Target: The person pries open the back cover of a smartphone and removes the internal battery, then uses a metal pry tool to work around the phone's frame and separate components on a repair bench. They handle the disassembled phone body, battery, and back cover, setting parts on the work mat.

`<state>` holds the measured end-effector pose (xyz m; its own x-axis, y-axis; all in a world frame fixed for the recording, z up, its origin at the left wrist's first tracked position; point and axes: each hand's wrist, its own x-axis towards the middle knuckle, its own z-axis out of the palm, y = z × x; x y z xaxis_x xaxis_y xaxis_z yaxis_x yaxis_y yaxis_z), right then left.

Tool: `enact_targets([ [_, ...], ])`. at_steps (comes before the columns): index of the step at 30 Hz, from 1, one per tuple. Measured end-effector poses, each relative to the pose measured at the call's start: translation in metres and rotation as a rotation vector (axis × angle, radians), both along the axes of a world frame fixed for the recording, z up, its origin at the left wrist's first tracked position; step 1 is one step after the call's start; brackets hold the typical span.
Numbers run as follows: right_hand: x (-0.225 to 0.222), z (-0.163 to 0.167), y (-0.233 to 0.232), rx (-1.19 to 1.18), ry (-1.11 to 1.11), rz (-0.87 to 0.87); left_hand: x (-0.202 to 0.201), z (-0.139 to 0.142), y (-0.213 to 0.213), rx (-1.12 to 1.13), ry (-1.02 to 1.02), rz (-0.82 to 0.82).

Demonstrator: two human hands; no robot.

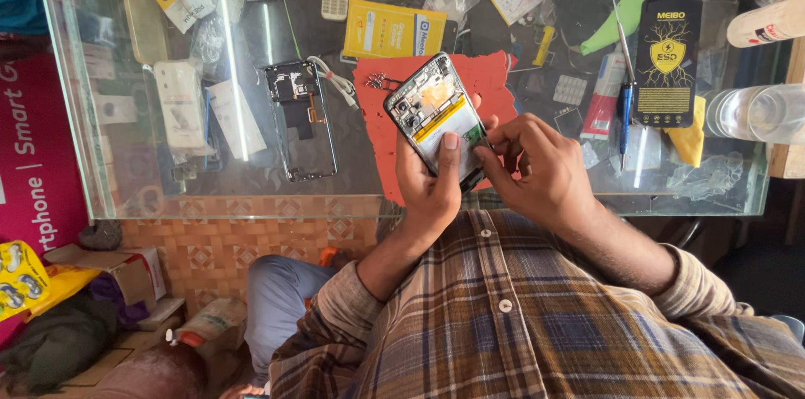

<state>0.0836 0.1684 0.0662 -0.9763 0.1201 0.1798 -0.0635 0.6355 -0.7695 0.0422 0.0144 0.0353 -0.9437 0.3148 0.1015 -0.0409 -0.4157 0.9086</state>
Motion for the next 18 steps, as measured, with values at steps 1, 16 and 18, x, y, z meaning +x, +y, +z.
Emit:
enact_targets([
  [1, 0.0, 0.001, -0.002, 0.064, 0.032, -0.001, 0.0, 0.001, 0.0, 0.008, 0.005, -0.008],
  [16, -0.009, -0.026, -0.002, 0.266, 0.028, 0.021, 0.0, 0.008, 0.004, -0.105, 0.088, -0.028],
  [18, -0.011, -0.029, -0.003, 0.299, 0.04, 0.024, 0.0, 0.009, 0.005, -0.131, 0.101, -0.023],
])
